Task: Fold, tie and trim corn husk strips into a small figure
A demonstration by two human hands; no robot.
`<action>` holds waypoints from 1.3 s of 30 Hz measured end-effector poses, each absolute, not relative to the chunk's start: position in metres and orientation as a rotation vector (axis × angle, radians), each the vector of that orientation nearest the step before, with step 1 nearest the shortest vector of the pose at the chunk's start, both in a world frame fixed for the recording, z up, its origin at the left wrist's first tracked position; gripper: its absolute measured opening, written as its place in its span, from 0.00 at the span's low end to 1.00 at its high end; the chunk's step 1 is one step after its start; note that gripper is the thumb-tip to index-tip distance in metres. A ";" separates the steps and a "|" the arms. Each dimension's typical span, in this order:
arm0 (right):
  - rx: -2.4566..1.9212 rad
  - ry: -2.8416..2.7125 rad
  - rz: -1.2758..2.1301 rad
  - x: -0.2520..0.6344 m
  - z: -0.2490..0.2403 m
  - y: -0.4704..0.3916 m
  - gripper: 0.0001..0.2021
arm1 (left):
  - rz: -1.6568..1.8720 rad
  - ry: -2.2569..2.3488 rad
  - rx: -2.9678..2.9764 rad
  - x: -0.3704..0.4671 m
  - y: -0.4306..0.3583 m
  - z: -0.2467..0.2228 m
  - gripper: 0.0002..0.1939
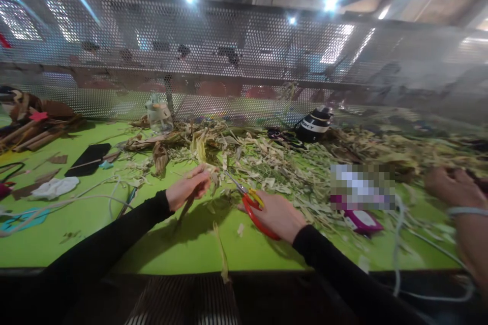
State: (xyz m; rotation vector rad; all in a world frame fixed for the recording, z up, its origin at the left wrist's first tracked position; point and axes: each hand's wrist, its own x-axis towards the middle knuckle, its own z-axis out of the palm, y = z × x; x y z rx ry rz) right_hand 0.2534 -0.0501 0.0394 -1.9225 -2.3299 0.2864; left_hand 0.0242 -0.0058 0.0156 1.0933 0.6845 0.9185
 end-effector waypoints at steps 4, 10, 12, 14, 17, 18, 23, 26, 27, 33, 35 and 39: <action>-2.055 -2.373 0.214 0.275 0.027 -0.032 0.19 | 1.036 0.715 0.839 0.018 0.006 0.026 0.08; -1.667 -2.203 0.210 0.235 0.040 -0.025 0.21 | 1.246 0.691 0.782 0.038 0.016 0.030 0.05; -1.553 -2.176 0.468 0.209 0.039 -0.019 0.20 | 1.282 0.691 0.798 0.048 0.016 0.030 0.03; -1.413 -2.093 0.551 0.189 0.035 -0.010 0.15 | 1.274 0.684 0.818 0.052 0.015 0.030 0.04; -1.270 -2.013 0.678 0.178 0.027 0.001 0.15 | 1.233 0.770 0.861 0.045 0.014 0.028 0.08; -1.253 -1.982 0.718 0.179 0.026 0.003 0.15 | 1.209 0.817 0.878 0.041 0.013 0.026 0.09; -1.265 -1.763 0.895 0.186 0.016 0.008 0.16 | 1.054 0.889 0.870 0.027 0.015 0.012 0.05; -1.283 -1.600 0.936 0.190 0.005 0.011 0.15 | 1.055 0.899 0.790 0.030 0.019 0.004 0.04; -1.285 -1.556 0.935 0.192 0.001 0.012 0.15 | 1.058 0.904 0.768 0.031 0.020 0.001 0.04; -1.235 -1.490 0.994 0.197 -0.012 0.018 0.15 | 0.859 0.889 0.982 0.036 0.014 -0.008 0.11; -1.207 -1.468 0.973 0.197 -0.013 0.018 0.16 | 0.799 0.874 1.039 0.038 0.009 -0.011 0.12; -1.172 -1.468 0.858 0.196 -0.016 0.017 0.16 | 0.837 0.894 1.069 0.042 0.003 -0.014 0.12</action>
